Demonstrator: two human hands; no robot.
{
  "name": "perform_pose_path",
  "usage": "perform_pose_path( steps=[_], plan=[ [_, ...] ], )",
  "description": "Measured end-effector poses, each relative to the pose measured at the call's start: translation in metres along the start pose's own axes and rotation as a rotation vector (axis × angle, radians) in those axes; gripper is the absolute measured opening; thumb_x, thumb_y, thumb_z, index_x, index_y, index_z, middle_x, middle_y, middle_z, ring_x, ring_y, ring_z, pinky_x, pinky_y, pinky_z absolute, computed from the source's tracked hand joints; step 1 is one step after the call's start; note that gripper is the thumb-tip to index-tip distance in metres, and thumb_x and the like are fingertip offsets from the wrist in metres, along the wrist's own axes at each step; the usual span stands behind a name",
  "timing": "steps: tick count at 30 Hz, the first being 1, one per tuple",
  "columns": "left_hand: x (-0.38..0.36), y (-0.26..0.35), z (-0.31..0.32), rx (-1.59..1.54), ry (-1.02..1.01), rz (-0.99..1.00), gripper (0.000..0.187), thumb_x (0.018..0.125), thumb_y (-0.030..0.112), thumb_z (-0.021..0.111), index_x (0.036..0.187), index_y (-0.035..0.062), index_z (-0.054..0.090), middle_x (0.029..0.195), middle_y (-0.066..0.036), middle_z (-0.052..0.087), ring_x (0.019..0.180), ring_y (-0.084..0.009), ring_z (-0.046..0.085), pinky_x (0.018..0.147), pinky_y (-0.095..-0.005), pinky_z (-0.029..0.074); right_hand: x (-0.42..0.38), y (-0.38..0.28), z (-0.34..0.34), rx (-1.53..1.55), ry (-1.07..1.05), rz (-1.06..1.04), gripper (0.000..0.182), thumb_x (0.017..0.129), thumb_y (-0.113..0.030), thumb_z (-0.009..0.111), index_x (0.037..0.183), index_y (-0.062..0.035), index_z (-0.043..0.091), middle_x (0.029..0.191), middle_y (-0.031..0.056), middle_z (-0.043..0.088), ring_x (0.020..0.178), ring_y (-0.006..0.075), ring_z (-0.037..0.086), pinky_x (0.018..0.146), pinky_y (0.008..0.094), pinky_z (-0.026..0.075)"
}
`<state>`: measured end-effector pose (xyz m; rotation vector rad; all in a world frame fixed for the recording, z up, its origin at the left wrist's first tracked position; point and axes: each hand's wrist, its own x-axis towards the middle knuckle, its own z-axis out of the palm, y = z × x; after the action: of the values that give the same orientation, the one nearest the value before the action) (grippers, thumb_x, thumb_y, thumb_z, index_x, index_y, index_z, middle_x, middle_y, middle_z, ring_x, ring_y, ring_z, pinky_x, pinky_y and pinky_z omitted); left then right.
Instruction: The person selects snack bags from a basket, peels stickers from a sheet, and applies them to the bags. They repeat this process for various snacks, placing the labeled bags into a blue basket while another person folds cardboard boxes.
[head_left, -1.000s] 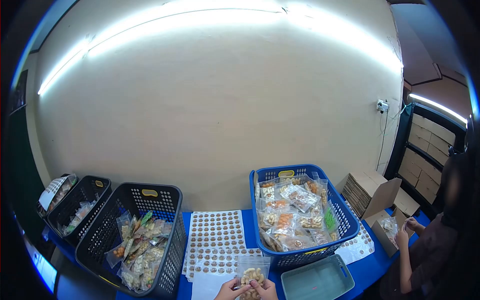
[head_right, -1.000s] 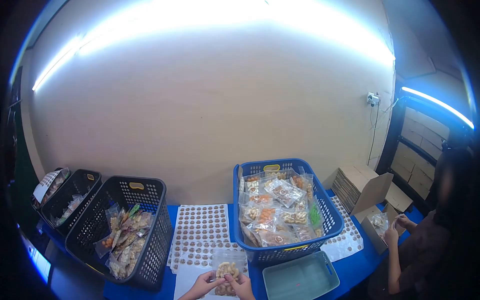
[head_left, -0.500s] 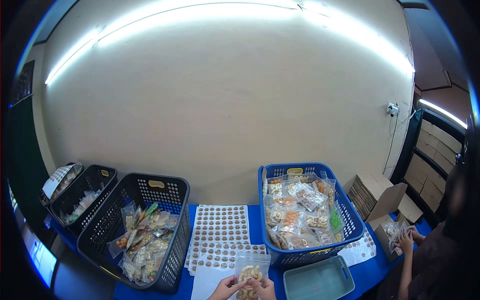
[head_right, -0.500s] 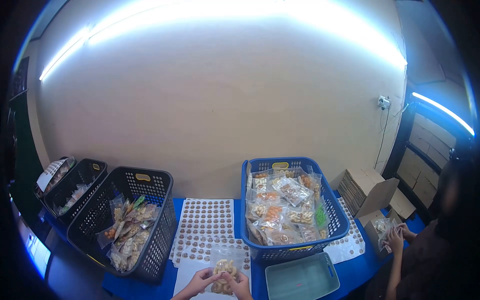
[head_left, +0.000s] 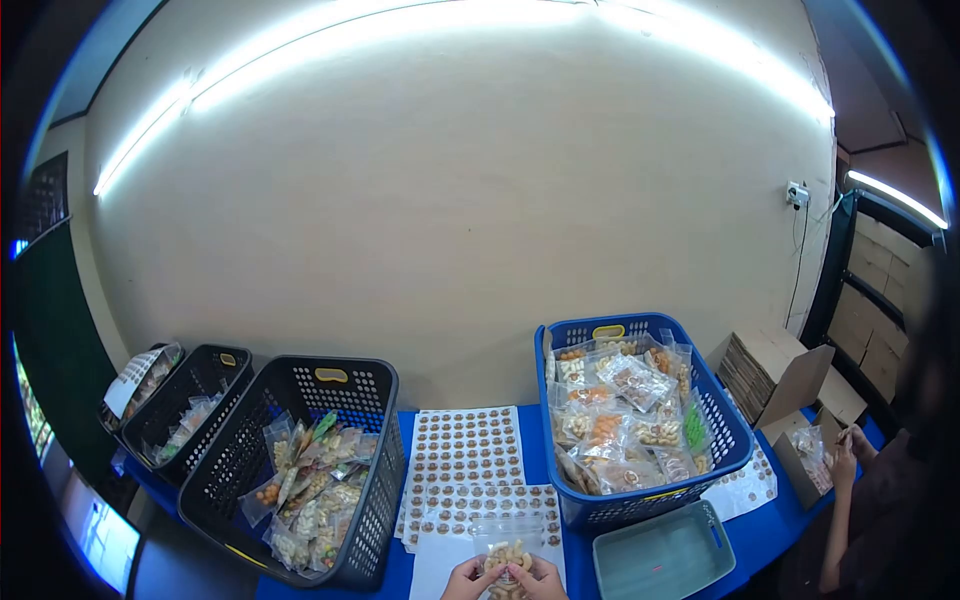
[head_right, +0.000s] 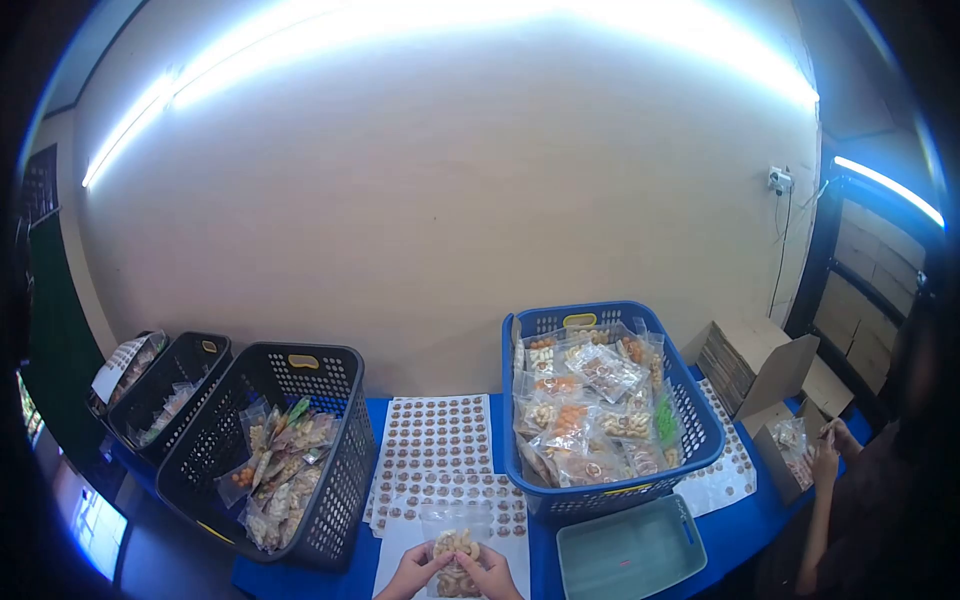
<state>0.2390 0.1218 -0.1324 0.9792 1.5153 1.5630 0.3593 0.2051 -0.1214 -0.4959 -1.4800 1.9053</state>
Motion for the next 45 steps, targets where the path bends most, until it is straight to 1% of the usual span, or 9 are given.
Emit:
perform_pose_path(
  steps=[9,12,16,20,32,35,37,43,45],
  plan=[
    [-0.008,0.010,0.001,-0.032,-0.020,-0.222,0.033,0.080,0.019,0.060,0.102,-0.0041,0.053,0.091,-0.006,0.059,0.081,-0.0096,0.054,0.072,-0.0223,0.044,-0.013,0.008,0.003,0.023,0.127,0.003,0.017,0.081,-0.014,0.056,0.094,-0.0020,0.055,0.081,0.0024,0.058,0.069,0.0082,0.053,0.059,0.0214,0.044],
    [-0.004,0.015,0.007,-0.040,-0.076,-0.146,0.032,0.079,0.018,0.060,0.101,-0.0041,0.054,0.091,-0.006,0.059,0.081,-0.0092,0.054,0.072,-0.0222,0.044,-0.013,0.007,-0.008,-0.110,0.127,0.203,0.028,0.084,-0.019,0.053,0.103,0.0024,0.051,0.092,0.0061,0.058,0.078,0.0091,0.054,0.067,0.0209,0.044],
    [0.000,0.013,0.009,0.005,-0.044,-0.154,0.026,0.080,0.017,0.060,0.096,-0.0026,0.055,0.086,-0.005,0.059,0.077,-0.0075,0.054,0.068,-0.0211,0.043,-0.003,0.008,-0.008,0.119,0.166,0.069,0.030,0.081,-0.017,0.057,0.103,0.0025,0.051,0.092,0.0072,0.058,0.080,0.0102,0.055,0.070,0.0228,0.044],
    [0.007,0.002,-0.001,-0.029,0.031,-0.142,0.021,0.080,0.016,0.059,0.092,-0.0019,0.056,0.084,-0.004,0.059,0.073,-0.0066,0.053,0.064,-0.0200,0.043,-0.001,-0.009,-0.002,-0.156,0.046,0.007,0.035,0.077,-0.012,0.061,0.106,0.0034,0.049,0.098,0.0084,0.056,0.089,0.0125,0.053,0.077,0.0250,0.043],
    [-0.001,0.015,-0.003,-0.118,0.018,-0.145,0.021,0.081,0.015,0.058,0.092,-0.0015,0.054,0.083,-0.004,0.058,0.074,-0.0070,0.054,0.065,-0.0215,0.045,-0.005,0.010,0.005,0.184,0.087,0.161,0.032,0.081,-0.012,0.056,0.108,0.0025,0.048,0.098,0.0081,0.056,0.086,0.0118,0.054,0.074,0.0244,0.044],
    [-0.003,0.018,-0.004,-0.029,-0.065,-0.133,0.023,0.081,0.016,0.058,0.094,-0.0016,0.054,0.085,-0.004,0.059,0.076,-0.0075,0.055,0.066,-0.0215,0.045,-0.006,0.009,0.002,0.216,0.090,-0.002,0.028,0.082,-0.012,0.056,0.105,0.0026,0.050,0.094,0.0071,0.058,0.083,0.0111,0.055,0.073,0.0240,0.044],
    [-0.004,0.016,-0.007,0.135,-0.140,-0.133,0.025,0.081,0.017,0.057,0.097,-0.0020,0.053,0.087,-0.004,0.059,0.077,-0.0080,0.055,0.068,-0.0219,0.045,-0.008,0.000,0.001,0.145,0.131,0.020,0.026,0.081,-0.013,0.056,0.101,0.0030,0.053,0.090,0.0064,0.059,0.081,0.0104,0.055,0.071,0.0235,0.044],
    [-0.008,0.037,0.003,-0.099,-0.158,-0.027,0.028,0.082,0.017,0.057,0.103,-0.0011,0.053,0.093,-0.005,0.058,0.081,-0.0085,0.054,0.073,-0.0224,0.043,-0.016,-0.025,0.007,-0.044,0.148,-0.078,0.024,0.080,-0.013,0.058,0.097,0.0035,0.055,0.084,0.0056,0.061,0.074,0.0084,0.055,0.066,0.0212,0.044],
    [-0.006,0.038,0.002,-0.053,-0.059,0.044,0.024,0.081,0.019,0.058,0.093,-0.0016,0.056,0.079,-0.002,0.058,0.065,-0.0024,0.050,0.056,-0.0166,0.040,-0.017,-0.037,0.013,-0.006,0.111,-0.112,0.027,0.081,-0.014,0.058,0.101,0.0030,0.053,0.088,0.0060,0.060,0.077,0.0086,0.055,0.067,0.0210,0.043]
  ],
)
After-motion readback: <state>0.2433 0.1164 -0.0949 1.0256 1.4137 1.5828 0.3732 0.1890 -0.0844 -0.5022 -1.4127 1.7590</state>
